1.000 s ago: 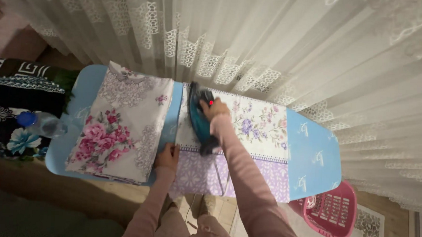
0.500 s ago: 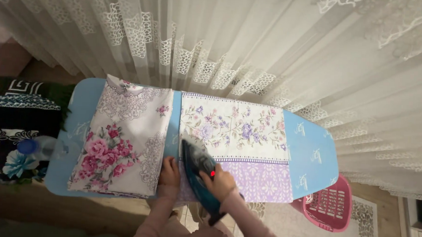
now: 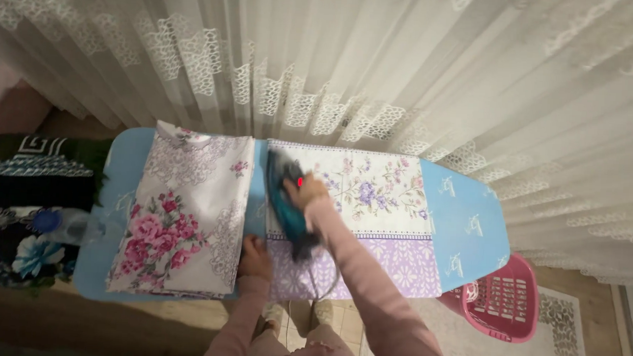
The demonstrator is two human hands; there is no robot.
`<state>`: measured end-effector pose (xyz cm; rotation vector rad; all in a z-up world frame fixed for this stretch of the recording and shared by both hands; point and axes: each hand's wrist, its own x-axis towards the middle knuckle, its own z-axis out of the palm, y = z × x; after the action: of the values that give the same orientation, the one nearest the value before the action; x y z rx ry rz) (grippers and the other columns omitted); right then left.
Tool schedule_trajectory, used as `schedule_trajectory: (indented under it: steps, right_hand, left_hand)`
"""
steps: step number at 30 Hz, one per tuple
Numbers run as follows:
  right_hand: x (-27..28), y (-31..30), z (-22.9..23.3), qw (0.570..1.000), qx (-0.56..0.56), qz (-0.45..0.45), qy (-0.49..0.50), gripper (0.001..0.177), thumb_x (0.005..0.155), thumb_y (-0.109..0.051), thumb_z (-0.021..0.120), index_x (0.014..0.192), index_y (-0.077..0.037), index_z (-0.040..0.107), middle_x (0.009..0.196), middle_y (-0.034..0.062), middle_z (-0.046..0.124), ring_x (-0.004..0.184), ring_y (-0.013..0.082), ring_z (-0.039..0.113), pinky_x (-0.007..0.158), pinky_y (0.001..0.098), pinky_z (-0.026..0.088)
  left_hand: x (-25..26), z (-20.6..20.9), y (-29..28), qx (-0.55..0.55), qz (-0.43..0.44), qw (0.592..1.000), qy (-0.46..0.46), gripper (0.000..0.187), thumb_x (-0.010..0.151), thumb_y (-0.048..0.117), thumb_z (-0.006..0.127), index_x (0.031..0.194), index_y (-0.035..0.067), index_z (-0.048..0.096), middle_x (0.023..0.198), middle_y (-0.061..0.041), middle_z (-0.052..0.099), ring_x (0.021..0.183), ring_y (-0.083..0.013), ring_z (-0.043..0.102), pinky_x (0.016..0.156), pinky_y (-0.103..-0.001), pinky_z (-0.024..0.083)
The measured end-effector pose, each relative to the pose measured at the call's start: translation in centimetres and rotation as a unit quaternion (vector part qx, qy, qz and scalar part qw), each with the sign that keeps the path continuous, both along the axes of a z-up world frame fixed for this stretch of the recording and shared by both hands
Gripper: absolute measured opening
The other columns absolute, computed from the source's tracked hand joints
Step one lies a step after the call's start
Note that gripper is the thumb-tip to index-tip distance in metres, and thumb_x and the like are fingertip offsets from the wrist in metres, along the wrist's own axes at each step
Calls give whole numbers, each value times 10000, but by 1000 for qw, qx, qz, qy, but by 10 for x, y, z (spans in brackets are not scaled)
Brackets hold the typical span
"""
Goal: Ironing and folding pillowcases and other fabric items.
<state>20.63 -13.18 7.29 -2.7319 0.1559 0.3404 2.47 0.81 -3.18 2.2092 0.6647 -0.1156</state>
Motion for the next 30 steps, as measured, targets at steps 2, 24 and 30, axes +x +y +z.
schedule_trajectory:
  steps: [2, 24, 30]
  right_hand:
    - [-68, -17, 16, 997, 9, 46, 57, 836, 912, -728, 534, 1272, 26, 534, 1008, 330, 711, 962, 490, 700, 855, 523, 578]
    - [55, -79, 32, 996, -21, -82, -5, 789, 892, -717, 631, 1178, 18, 647, 1140, 269, 705, 1106, 430, 677, 937, 468, 565]
    - [-111, -126, 24, 999, -3, -6, 39, 795, 906, -701, 590, 1242, 20, 585, 983, 294, 726, 903, 437, 726, 820, 479, 596]
  left_hand:
    - [-8, -7, 4, 73, 32, 966, -247, 279, 1123, 406, 395, 1253, 182, 499, 986, -271, 714, 837, -485, 681, 737, -571, 538]
    - [1, 35, -8, 103, -84, 989, -68, 199, 1049, 329, 529, 1098, 137, 512, 1044, -122, 675, 839, -380, 695, 676, -498, 566]
    - [1, 30, -7, 106, -76, 990, -58, 210, 1051, 339, 524, 1092, 134, 502, 1069, -129, 662, 860, -394, 688, 678, -515, 555]
